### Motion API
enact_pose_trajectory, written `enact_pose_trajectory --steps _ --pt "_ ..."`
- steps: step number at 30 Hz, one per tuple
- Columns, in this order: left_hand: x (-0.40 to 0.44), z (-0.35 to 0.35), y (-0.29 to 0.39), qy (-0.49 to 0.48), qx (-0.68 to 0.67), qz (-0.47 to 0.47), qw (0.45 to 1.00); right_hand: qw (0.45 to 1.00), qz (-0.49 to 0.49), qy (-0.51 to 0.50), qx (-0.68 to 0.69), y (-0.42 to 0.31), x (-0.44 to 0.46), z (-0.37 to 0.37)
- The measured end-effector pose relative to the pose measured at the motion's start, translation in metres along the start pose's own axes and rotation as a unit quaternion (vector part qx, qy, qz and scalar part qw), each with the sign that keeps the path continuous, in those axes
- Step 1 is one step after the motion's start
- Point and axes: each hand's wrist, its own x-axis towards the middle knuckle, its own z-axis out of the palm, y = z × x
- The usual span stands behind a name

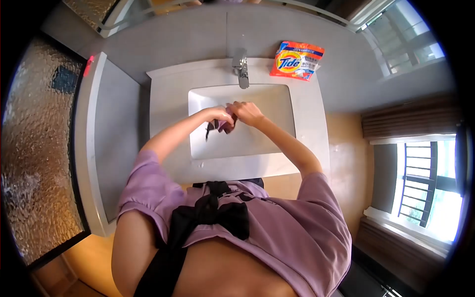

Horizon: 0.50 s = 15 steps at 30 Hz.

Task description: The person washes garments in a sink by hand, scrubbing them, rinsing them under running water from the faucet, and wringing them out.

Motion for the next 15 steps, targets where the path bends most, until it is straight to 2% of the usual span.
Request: enact_pose_trajectory --steps 1,2,4,5,6,8,9,10,12,13,14,15 --pt "-0.008 0.010 0.017 0.110 0.191 -0.049 0.974 0.997 0.047 -0.047 0.031 -0.002 0.002 0.006" --pt "-0.016 0.019 0.034 0.216 0.373 -0.094 0.898 0.997 0.049 -0.049 0.034 -0.006 0.003 0.012" --pt "0.009 0.015 0.018 0.293 0.529 -0.001 0.797 0.948 0.283 -0.132 0.054 -0.016 0.006 0.022" --pt "0.016 0.011 0.012 0.281 0.626 0.030 0.727 0.948 0.284 -0.133 0.056 -0.019 0.008 0.028" --pt "0.019 0.009 0.010 0.276 0.626 0.030 0.728 0.921 0.341 -0.106 0.156 -0.022 0.007 0.036" --pt "0.028 -0.001 0.008 0.242 0.724 0.110 0.636 0.826 0.443 -0.044 0.346 -0.023 0.005 0.049" --pt "0.034 -0.009 0.002 0.251 0.737 0.185 0.599 0.767 0.461 -0.012 0.447 -0.035 0.004 0.031" --pt "0.032 -0.014 0.005 0.246 0.738 0.186 0.600 0.763 0.463 -0.011 0.450 -0.038 0.003 0.032" --pt "0.030 -0.022 0.015 0.251 0.749 0.368 0.491 0.516 0.505 0.048 0.690 -0.045 0.001 0.030" --pt "0.028 -0.024 0.020 0.256 0.742 0.409 0.466 0.444 0.512 0.061 0.732 -0.050 0.003 0.027" --pt "0.026 -0.024 0.022 0.251 0.741 0.412 0.467 0.440 0.515 0.063 0.733 -0.051 0.001 0.021" --pt "0.025 -0.024 0.023 0.270 0.719 0.443 0.462 0.370 0.475 0.028 0.798 -0.054 -0.001 0.012"
